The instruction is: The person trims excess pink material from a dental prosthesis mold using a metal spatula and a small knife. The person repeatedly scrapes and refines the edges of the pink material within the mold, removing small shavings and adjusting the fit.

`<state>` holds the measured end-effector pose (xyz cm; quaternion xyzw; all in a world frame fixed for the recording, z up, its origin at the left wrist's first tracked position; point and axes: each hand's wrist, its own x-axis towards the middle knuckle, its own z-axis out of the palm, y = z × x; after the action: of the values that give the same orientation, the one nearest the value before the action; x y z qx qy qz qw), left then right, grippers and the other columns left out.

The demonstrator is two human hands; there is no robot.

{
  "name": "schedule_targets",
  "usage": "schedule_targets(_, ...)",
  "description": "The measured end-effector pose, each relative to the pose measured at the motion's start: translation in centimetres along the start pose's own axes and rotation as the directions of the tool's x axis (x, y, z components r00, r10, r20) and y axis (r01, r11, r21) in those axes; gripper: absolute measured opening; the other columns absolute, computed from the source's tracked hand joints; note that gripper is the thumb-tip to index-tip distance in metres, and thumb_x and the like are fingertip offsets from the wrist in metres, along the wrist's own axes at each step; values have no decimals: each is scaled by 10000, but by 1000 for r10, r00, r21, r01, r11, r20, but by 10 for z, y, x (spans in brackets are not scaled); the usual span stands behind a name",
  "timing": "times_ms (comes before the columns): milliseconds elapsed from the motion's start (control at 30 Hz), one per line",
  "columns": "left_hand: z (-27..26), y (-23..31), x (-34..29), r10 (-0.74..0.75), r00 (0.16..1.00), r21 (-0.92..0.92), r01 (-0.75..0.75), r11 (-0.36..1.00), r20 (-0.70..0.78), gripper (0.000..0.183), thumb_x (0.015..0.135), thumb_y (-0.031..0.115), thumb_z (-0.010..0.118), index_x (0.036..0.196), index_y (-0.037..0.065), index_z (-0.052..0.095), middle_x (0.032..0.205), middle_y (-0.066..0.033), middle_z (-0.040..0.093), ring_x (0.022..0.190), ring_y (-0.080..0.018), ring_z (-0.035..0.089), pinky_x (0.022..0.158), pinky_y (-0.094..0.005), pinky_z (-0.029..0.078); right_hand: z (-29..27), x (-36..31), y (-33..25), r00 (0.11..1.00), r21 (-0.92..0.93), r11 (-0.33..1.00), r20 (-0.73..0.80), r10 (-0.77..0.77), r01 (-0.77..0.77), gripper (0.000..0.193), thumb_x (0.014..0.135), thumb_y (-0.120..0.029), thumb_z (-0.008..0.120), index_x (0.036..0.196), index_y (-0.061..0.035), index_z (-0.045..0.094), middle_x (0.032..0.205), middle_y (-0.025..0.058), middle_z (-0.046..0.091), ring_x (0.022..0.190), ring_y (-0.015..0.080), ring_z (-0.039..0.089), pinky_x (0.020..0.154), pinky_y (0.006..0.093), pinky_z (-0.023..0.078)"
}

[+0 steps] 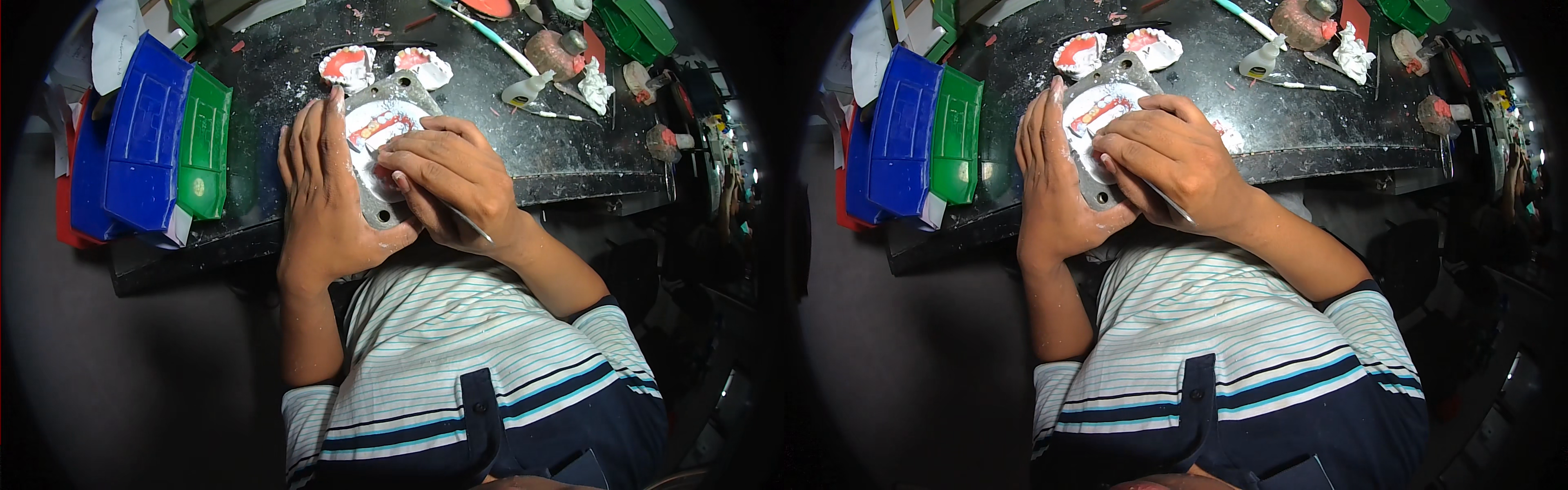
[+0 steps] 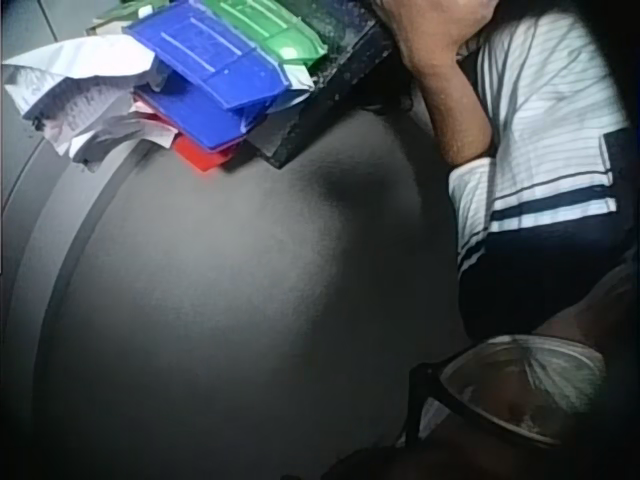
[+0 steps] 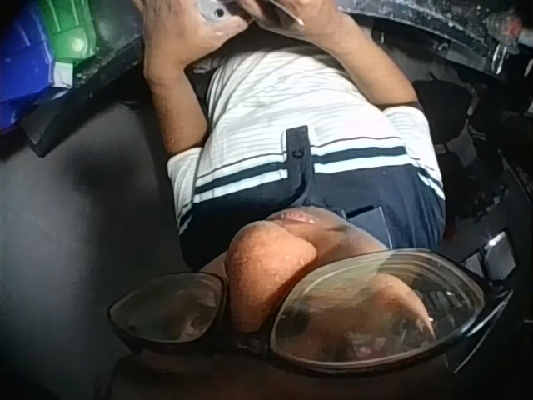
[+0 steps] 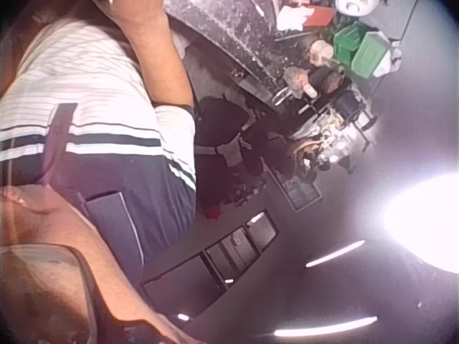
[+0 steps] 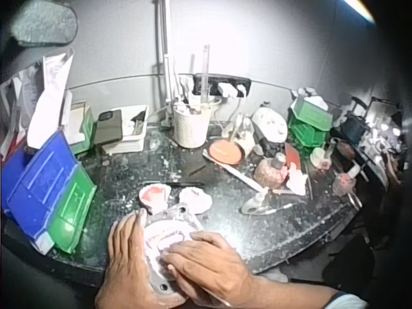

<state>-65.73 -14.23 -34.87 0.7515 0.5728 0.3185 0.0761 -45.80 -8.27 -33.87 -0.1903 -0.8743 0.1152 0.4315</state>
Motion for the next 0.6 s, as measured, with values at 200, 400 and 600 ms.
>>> schedule_targets(200,0,-1,0,5,1000,6,-5,1000,4,1412,624,511,916,1695,-52,188,1624,-315,356,1539,-484,330,1300,-622,187,-1,-2,4,999,0,999,35,-35,35,314,867,-61,813,1170,-17,746,1122,111,780,1034,262,759,997,463,548)
schedule_targets(400,0,0,-1,-12,1000,8,11,1000,13,1410,625,516,925,1694,-48,199,1623,-309,358,1534,-478,337,1298,-622,193,-4,-5,10,992,-19,996,92,-87,89,397,853,-127,784,1230,-17,731,1170,121,774,1102,268,751,1051,499,521)
schedule_targets(600,-1,0,0,-11,1000,14,11,1000,9,1402,630,521,933,1688,-48,210,1625,-303,360,1534,-475,340,1300,-620,194,-7,-4,11,985,-27,994,138,-103,107,405,871,-150,761,1254,-24,724,1206,120,767,1146,260,744,1081,506,499)
